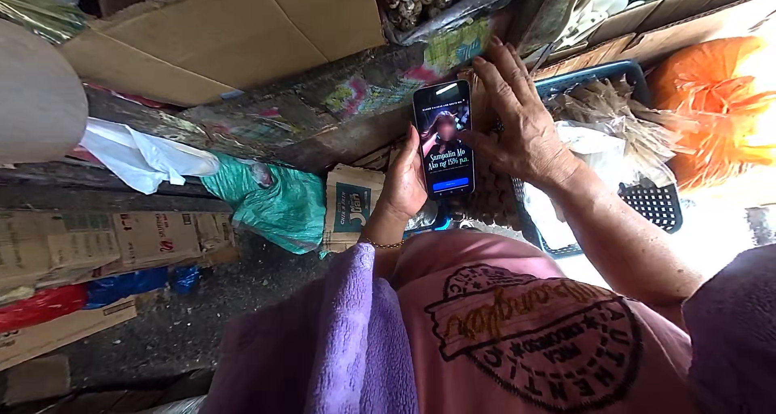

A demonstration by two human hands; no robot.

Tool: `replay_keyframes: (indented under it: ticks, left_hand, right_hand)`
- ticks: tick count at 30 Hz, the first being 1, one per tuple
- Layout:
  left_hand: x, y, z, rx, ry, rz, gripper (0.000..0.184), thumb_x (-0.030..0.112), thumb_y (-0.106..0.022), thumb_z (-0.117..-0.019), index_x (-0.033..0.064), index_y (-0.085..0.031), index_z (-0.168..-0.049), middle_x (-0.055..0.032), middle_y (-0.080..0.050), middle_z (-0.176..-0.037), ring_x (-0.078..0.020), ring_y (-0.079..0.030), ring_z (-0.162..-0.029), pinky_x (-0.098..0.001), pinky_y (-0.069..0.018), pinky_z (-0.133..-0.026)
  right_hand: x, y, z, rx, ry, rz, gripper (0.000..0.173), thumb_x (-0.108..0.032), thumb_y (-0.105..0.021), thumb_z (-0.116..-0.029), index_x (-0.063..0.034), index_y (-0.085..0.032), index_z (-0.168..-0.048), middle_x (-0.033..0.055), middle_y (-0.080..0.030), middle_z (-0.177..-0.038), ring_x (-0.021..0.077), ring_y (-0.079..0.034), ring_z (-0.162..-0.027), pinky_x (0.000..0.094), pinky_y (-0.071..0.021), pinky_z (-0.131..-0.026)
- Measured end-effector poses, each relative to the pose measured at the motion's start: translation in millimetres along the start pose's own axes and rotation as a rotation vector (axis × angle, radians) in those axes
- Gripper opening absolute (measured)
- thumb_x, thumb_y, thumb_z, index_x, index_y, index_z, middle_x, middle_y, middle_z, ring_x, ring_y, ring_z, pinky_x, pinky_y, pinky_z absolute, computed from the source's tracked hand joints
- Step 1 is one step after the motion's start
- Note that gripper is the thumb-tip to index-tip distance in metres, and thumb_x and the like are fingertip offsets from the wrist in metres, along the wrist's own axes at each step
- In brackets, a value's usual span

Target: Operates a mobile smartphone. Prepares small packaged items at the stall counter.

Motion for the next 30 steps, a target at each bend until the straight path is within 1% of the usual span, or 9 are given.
replay_keyframes:
  ticks: [2, 4, 7, 10, 13, 18, 22, 25, 30]
  left_hand:
    - [0.6, 1.2, 1.3, 0.012, 0.0, 0.01, 0.064, 0.053, -0.011, -0.1097, 0.0166, -0.035, -0.156, -0.0085, -0.05, -0.151, -0.0224, -0.052, -0.136, -0.0454, -0.0454, -0.112]
    - [1.0, 2.8, 3.2, 0.042, -0.004, 0.0, 0.061, 0.052, -0.013, -0.1101, 0.0162, -0.039, -0.153, -0.009, -0.056, -0.144, -0.0222, -0.056, -0.132, -0.0452, -0.048, -0.11]
    - [-1.0, 2.5, 3.8, 0.068, 0.006, -0.001, 0.058, 0.05, -0.017, -0.1106, 0.0162, -0.041, -0.151, -0.0096, -0.061, -0.137, -0.0226, -0.06, -0.127, -0.0451, -0.0508, -0.107]
    - [-4.1, 0.3, 4.2, 0.063, 0.016, 0.001, 0.058, 0.05, -0.018, -0.1107, 0.0158, -0.04, -0.152, -0.0095, -0.061, -0.138, -0.0227, -0.06, -0.128, -0.0456, -0.0506, -0.107]
    - [-7.0, -1.7, 3.7, 0.068, 0.022, -0.005, 0.057, 0.049, -0.018, -0.111, 0.0152, -0.043, -0.15, -0.0092, -0.062, -0.136, -0.0219, -0.061, -0.127, -0.0444, -0.0513, -0.106]
    - [-10.4, -1.3, -0.4, 0.034, 0.02, 0.018, 0.057, 0.048, -0.017, -0.1112, 0.0146, -0.045, -0.147, -0.0104, -0.063, -0.136, -0.0239, -0.061, -0.127, -0.0461, -0.0507, -0.107]
    - [-9.8, -2.6, 2.2, 0.054, 0.014, -0.006, 0.057, 0.049, -0.017, -0.1111, 0.017, -0.047, -0.147, -0.0085, -0.063, -0.137, -0.0234, -0.061, -0.127, -0.0462, -0.051, -0.106]
    - [-8.2, -2.1, -1.2, 0.077, 0.016, 0.023, 0.057, 0.048, -0.016, -0.1114, 0.0148, -0.046, -0.148, -0.0102, -0.062, -0.137, -0.0241, -0.06, -0.128, -0.0468, -0.0499, -0.108]
    - [-5.8, -0.5, -5.6, 0.079, -0.011, 0.017, 0.058, 0.049, -0.017, -0.1113, 0.014, -0.044, -0.149, -0.0108, -0.061, -0.139, -0.0248, -0.059, -0.129, -0.0475, -0.0492, -0.109]
  right_hand:
    - [1.3, -1.8, 8.0, -0.004, -0.073, -0.131, 0.073, -0.032, -0.067, -0.0965, 0.0005, -0.04, -0.155, 0.0248, -0.034, -0.163, 0.0333, -0.033, -0.152, 0.0426, -0.0325, -0.123]
    - [4.9, -3.6, 12.8, 0.045, -0.213, -0.398, 0.059, -0.021, -0.062, -0.1003, 0.0045, -0.044, -0.15, 0.0195, -0.051, -0.151, 0.0187, -0.056, -0.135, 0.0305, -0.0505, -0.108]
    - [10.0, -8.8, 11.1, 0.064, -0.38, -0.686, 0.042, -0.02, -0.053, -0.1061, 0.0031, -0.052, -0.142, 0.0091, -0.069, -0.119, 0.0094, -0.068, -0.104, 0.027, -0.0574, -0.093]
    - [7.9, -14.9, 5.4, 0.076, -0.368, -0.693, 0.036, -0.02, -0.053, -0.1068, 0.001, -0.057, -0.136, 0.0047, -0.072, -0.109, 0.0061, -0.07, -0.095, 0.025, -0.0586, -0.086]
    - [8.0, -20.2, 1.6, 0.115, -0.352, -0.664, 0.031, -0.018, -0.053, -0.1069, 0.0007, -0.06, -0.131, 0.0038, -0.072, -0.108, 0.0031, -0.069, -0.093, 0.0216, -0.0573, -0.085]
    - [17.0, -21.7, 4.1, 0.118, -0.414, -0.705, 0.034, -0.02, -0.047, -0.1095, -0.0024, -0.059, -0.135, 0.0066, -0.071, -0.116, 0.0086, -0.07, -0.101, 0.0272, -0.0595, -0.089]
    - [18.8, -19.4, 15.5, 0.054, -0.426, -0.714, 0.035, -0.022, -0.047, -0.1095, -0.0031, -0.056, -0.138, 0.0056, -0.07, -0.115, 0.0081, -0.069, -0.098, 0.0262, -0.0587, -0.086]
    - [19.1, -22.5, 34.7, -0.025, -0.408, -0.727, 0.046, -0.023, -0.054, -0.1057, 0.0002, -0.048, -0.145, 0.0075, -0.069, -0.117, 0.0108, -0.069, -0.099, 0.0291, -0.0593, -0.086]
    - [12.8, -38.8, 71.9, -0.217, -0.376, -0.743, 0.069, -0.022, -0.067, -0.0954, -0.0028, -0.038, -0.155, 0.0129, -0.063, -0.134, 0.0149, -0.071, -0.103, 0.0324, -0.0616, -0.088]
Point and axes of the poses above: each hand's wrist, its own z-axis away from the middle knuckle, its own y-axis out of the back of the hand, x = y × z, the point moved 4 cm from there along -z, towards the middle knuckle
